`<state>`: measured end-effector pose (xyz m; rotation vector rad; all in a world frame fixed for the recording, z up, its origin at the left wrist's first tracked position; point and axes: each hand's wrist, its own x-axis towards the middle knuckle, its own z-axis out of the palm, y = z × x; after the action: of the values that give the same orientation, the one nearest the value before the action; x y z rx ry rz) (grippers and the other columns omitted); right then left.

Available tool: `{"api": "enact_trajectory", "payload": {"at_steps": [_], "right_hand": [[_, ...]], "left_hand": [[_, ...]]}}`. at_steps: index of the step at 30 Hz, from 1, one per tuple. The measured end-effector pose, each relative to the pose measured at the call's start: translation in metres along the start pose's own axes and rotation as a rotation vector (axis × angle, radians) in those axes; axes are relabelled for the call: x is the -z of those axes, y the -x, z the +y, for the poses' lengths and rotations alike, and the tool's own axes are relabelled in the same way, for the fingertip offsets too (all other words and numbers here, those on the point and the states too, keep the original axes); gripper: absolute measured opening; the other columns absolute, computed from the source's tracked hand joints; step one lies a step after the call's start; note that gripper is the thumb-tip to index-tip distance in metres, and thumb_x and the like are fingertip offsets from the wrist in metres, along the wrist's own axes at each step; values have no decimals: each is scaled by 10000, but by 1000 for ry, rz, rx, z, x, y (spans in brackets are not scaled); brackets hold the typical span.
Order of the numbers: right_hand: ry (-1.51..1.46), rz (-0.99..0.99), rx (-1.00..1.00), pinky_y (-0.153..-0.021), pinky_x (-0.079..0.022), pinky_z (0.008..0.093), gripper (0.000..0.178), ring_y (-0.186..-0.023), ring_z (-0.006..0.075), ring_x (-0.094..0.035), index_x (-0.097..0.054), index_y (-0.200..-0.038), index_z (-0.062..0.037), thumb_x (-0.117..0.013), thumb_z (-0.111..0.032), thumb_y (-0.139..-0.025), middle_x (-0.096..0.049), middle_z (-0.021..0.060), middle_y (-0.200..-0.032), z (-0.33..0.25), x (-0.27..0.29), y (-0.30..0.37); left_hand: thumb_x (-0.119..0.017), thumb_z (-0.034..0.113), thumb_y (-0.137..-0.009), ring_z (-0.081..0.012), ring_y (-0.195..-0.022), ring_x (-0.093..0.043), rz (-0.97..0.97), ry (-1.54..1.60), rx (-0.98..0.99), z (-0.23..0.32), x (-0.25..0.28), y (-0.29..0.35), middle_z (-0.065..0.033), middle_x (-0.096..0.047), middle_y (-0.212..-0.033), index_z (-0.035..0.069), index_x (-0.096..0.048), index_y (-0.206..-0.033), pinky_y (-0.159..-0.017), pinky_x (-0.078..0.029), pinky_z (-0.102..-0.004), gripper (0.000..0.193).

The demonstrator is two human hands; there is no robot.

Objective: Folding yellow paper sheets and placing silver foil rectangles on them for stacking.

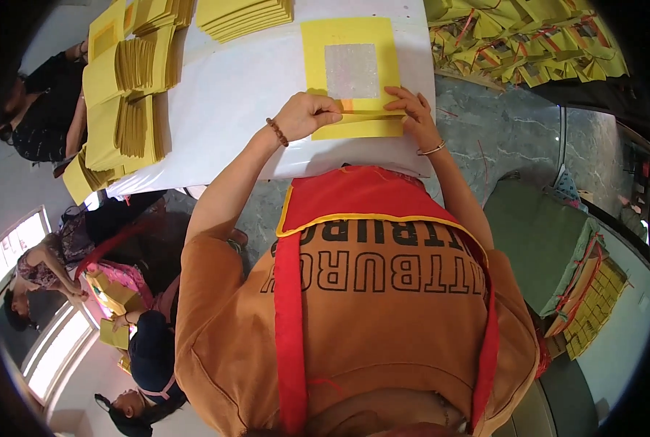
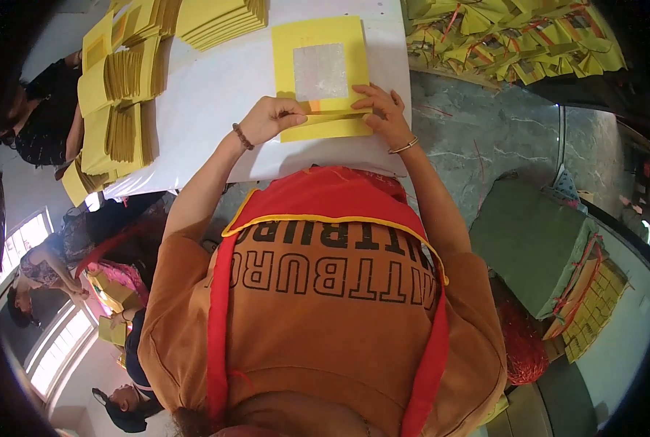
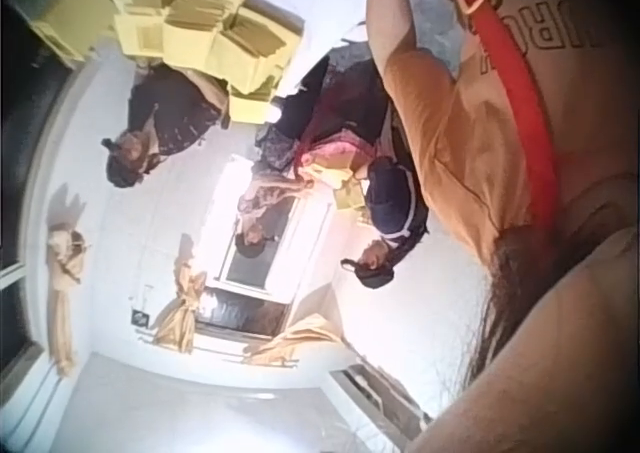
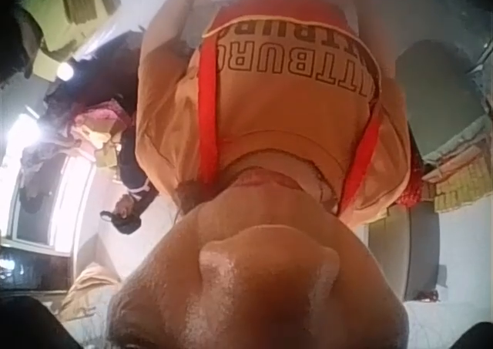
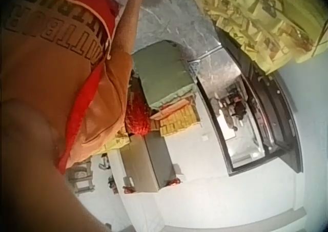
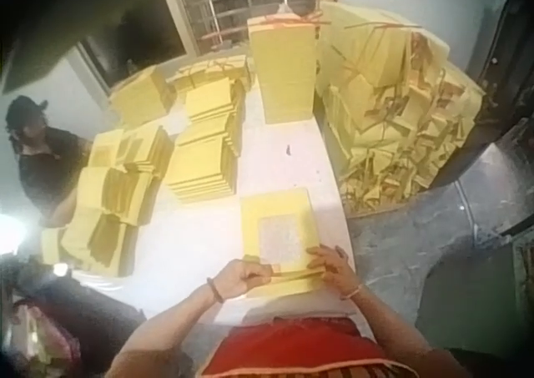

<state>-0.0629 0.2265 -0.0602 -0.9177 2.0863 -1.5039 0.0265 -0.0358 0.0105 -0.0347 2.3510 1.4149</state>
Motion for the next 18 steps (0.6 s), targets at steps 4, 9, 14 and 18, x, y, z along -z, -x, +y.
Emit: {"api": "enact_trajectory", "payload": {"at_steps": [4,9,14,18], "right_hand": [[16,20,13,-1052,8,437,277,-1288,193,-330,-638,-954,-189,-551,-287,-710,-513,-7,-1274,3,-1,-1],[-6,19,-14,-1052,1,446,278,-1287,191,-331,-639,-961,-186,-563,-285,-713,-513,-8,-1273,5,-2,-2],[-1,14,-7,-1052,1,452,289,-1287,174,-329,-634,-976,-188,-577,-312,-721,-505,-15,-1281,3,-1,-3],[14,7,-25,-1050,-2,451,298,-1286,166,-327,-620,-993,-189,-606,-315,-723,-496,-27,-1289,5,-2,-2]], "left_hand": [[-623,146,-811,-112,-631,-540,2,53,-18,-7,-1,-3,-50,-615,-700,21,-638,-826,-594,-432,-264,127],[-622,137,-807,-111,-635,-537,8,83,13,-3,0,-4,-50,-615,-703,15,-637,-818,-604,-434,-259,124],[-625,139,-802,-112,-651,-544,7,87,9,-2,3,-6,-54,-624,-713,11,-647,-829,-628,-441,-254,133],[-618,129,-800,-100,-660,-542,-22,123,39,-1,4,-8,-51,-630,-722,7,-650,-828,-633,-440,-247,130]]}}
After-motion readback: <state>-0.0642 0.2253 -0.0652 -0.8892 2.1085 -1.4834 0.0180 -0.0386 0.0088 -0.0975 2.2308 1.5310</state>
